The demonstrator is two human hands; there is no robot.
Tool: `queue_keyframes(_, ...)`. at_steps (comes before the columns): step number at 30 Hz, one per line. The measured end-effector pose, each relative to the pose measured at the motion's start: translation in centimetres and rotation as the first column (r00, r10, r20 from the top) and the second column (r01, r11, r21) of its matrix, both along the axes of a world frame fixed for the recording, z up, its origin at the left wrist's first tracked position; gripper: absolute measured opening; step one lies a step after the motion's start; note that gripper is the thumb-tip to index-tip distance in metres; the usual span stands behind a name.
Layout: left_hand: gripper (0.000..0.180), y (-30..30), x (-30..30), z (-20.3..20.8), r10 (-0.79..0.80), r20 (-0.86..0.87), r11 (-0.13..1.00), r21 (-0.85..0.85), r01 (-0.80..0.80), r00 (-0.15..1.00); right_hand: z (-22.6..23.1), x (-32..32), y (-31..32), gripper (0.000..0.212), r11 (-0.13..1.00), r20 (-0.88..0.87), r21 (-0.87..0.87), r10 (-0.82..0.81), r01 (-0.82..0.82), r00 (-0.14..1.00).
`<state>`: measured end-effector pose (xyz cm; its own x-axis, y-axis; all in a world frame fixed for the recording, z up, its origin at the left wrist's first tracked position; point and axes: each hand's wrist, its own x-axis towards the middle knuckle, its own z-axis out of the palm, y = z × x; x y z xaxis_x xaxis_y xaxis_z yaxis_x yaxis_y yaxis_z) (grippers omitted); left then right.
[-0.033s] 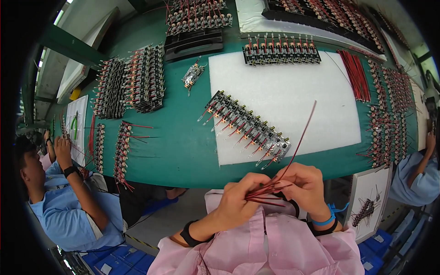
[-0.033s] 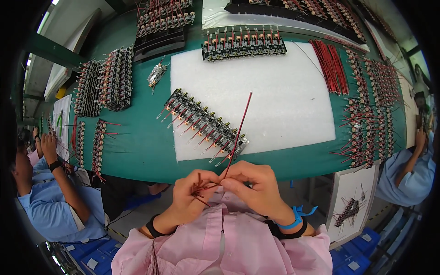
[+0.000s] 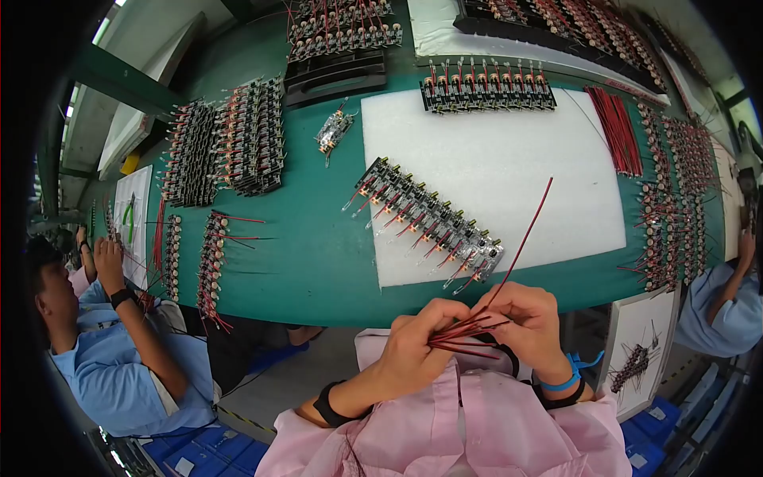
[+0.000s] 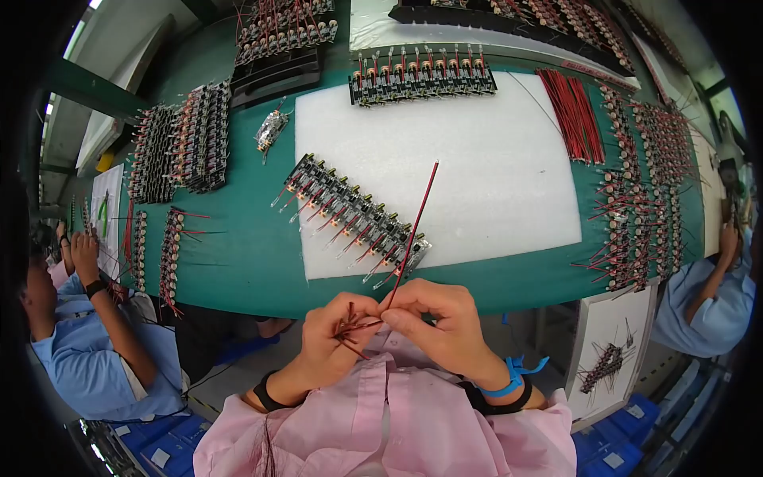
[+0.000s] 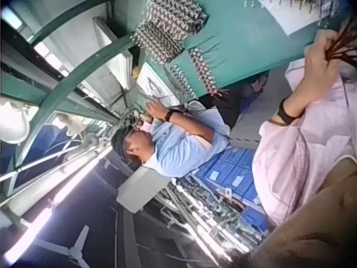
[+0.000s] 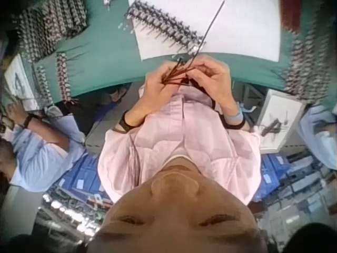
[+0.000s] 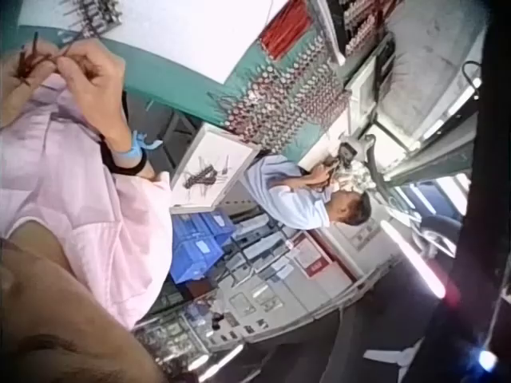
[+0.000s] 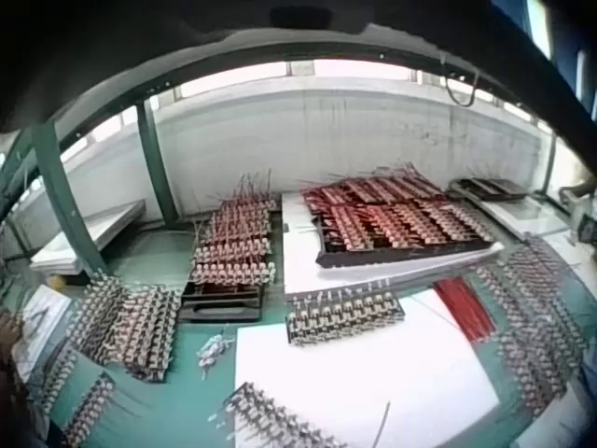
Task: The person picks up a bundle of wires and inserts them one by one into the connectors on a circuit board. After filling the connectors, the person moves the completed circuit board aside and pulls a new one onto the workspace.
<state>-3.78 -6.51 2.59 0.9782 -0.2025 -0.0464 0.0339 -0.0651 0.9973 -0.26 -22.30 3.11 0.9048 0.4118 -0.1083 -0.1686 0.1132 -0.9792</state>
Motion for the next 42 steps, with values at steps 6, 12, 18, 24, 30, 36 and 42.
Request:
queue_keyframes(6, 0.007, -0.1, 0.9, -0.1, 0.041, -0.104, 0.991, -0.120, -0.054, 0.994, -0.2, 0.4, 0.1, 0.004, 0.998, 0.022, -0.061, -0.002, 0.003, 1.000)
queue_keyframes(12, 0.007, 0.1, 1.2, 0.4, 0.031, -0.128, 0.996, -0.079, -0.042, 0.991, 0.2, 0.9, 0.4, 0.007, 0.999, -0.125, -0.018, -0.031, 0.029, 0.992)
queue_keyframes(18, 0.007, 0.2, 0.6, 0.3, 0.070, -0.181, 0.987, -0.129, -0.095, 0.981, 0.1, 0.4, 0.4, 0.007, 0.998, -0.154, 0.060, 0.022, -0.013, 0.988)
queue_keyframes(24, 0.011, 0.2, -0.2, 0.3, 0.047, -0.245, 0.976, -0.193, -0.096, 0.968, -0.2, -0.5, 0.6, 0.006, 0.995, -0.093, 0.100, -0.013, 0.022, 0.996)
queue_keyframes(30, 0.012, -0.2, -1.0, -0.1, 0.097, -0.130, 0.982, -0.148, -0.116, 0.987, -0.3, -0.9, 0.3, 0.006, 0.999, -0.043, 0.052, 0.006, -0.004, 0.999)
queue_keyframes(36, 0.006, -0.8, -1.3, 0.1, 0.116, -0.134, 0.985, -0.113, -0.132, 0.984, -0.7, -1.4, -0.1, 0.005, 1.000, 0.001, -0.028, 0.009, -0.009, 1.000)
queue_keyframes(42, 0.004, -0.6, -1.3, -0.1, 0.089, -0.026, 0.995, -0.040, -0.090, 0.996, -0.8, -1.6, -0.2, 0.004, 0.995, 0.078, -0.099, 0.016, -0.008, 0.997)
